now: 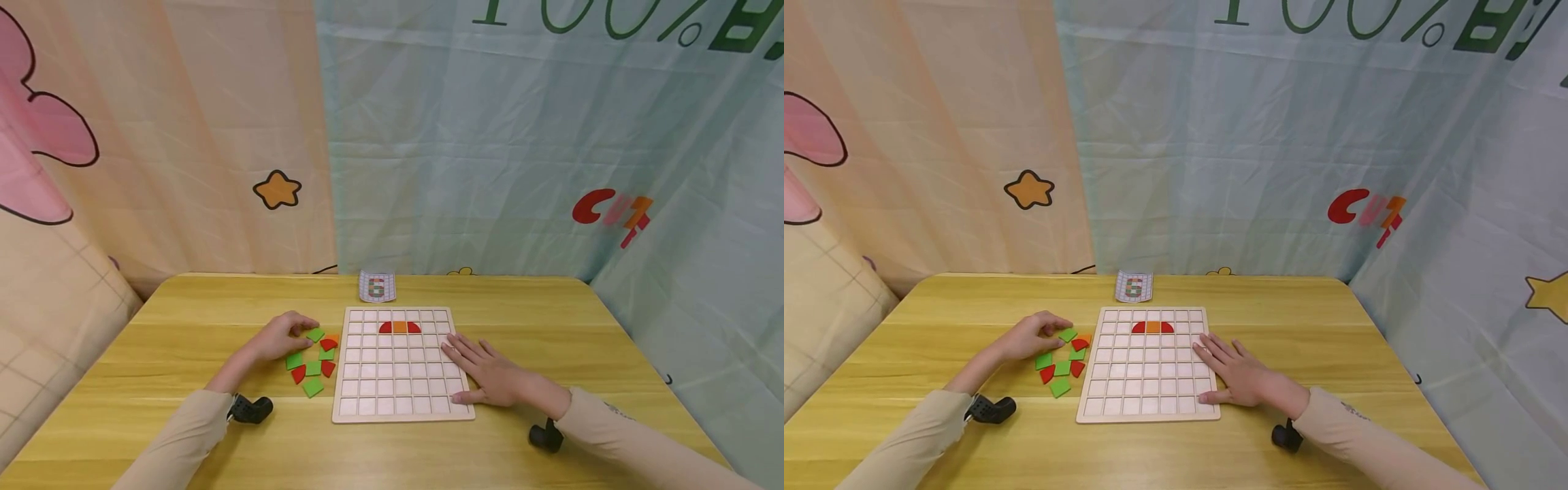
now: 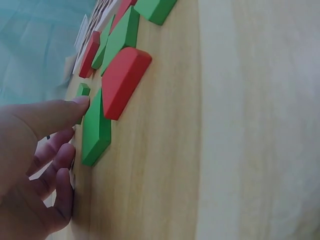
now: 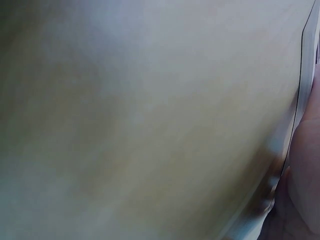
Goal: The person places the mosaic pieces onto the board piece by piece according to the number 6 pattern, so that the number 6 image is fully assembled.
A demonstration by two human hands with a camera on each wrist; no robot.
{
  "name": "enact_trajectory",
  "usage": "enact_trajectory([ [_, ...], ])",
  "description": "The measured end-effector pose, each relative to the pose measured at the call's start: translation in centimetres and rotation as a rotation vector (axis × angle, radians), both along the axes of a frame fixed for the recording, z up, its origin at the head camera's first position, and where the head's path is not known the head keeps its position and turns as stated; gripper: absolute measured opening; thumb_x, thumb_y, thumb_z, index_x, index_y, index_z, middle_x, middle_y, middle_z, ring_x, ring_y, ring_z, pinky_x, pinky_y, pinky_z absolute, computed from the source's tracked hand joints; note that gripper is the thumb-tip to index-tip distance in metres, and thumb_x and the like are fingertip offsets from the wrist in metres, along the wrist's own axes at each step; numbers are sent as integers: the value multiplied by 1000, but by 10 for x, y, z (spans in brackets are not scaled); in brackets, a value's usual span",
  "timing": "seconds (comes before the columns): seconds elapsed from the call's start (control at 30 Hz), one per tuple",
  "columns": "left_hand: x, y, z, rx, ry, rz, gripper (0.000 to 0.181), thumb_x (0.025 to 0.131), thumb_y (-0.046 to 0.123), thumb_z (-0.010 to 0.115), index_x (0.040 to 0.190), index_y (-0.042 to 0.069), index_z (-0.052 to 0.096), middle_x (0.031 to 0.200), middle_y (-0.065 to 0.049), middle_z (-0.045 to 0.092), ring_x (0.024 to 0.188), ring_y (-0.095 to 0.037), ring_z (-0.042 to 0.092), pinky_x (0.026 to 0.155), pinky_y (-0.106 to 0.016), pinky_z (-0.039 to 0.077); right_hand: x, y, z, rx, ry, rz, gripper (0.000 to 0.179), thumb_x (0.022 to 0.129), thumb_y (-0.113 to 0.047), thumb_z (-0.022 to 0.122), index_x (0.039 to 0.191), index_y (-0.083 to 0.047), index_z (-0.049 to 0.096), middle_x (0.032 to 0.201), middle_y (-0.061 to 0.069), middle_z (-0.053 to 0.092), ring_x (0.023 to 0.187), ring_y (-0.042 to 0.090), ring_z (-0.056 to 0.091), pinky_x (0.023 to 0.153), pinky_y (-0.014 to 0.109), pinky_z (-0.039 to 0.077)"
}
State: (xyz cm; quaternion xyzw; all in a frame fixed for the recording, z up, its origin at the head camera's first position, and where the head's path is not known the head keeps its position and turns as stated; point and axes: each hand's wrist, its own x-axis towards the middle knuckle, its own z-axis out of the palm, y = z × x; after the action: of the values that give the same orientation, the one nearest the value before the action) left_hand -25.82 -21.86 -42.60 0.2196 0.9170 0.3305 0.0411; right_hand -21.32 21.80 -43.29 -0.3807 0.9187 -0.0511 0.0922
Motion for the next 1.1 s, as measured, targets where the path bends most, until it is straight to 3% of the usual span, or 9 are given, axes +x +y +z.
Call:
enact_trajectory([
  [0.67,0,-1,-2,-20,57,43,30,84,13,73,109,-3,69,77,-5,56,67,-12,40,61,-23,35,1,-2,1,13,6,-8,87,92,-61,46,155,-9,14,162,16,7,148,36,10,112,64,19],
  [0.83,1,0,-1,-28,62,89,29,81,16,76,104,-1,72,67,-2,51,60,-10,39,56,-22,33,1,-1,0,-8,11,1,87,92,-60,46,155,-8,14,161,18,9,147,38,12,110,65,19],
  [1.1,2,3,1,-77,119,140,27,78,21,79,97,2,75,78,-3,67,64,-11,47,58,-22,38,0,1,-2,-53,17,17,87,92,-61,46,155,-9,15,160,19,11,146,39,14,108,67,20],
])
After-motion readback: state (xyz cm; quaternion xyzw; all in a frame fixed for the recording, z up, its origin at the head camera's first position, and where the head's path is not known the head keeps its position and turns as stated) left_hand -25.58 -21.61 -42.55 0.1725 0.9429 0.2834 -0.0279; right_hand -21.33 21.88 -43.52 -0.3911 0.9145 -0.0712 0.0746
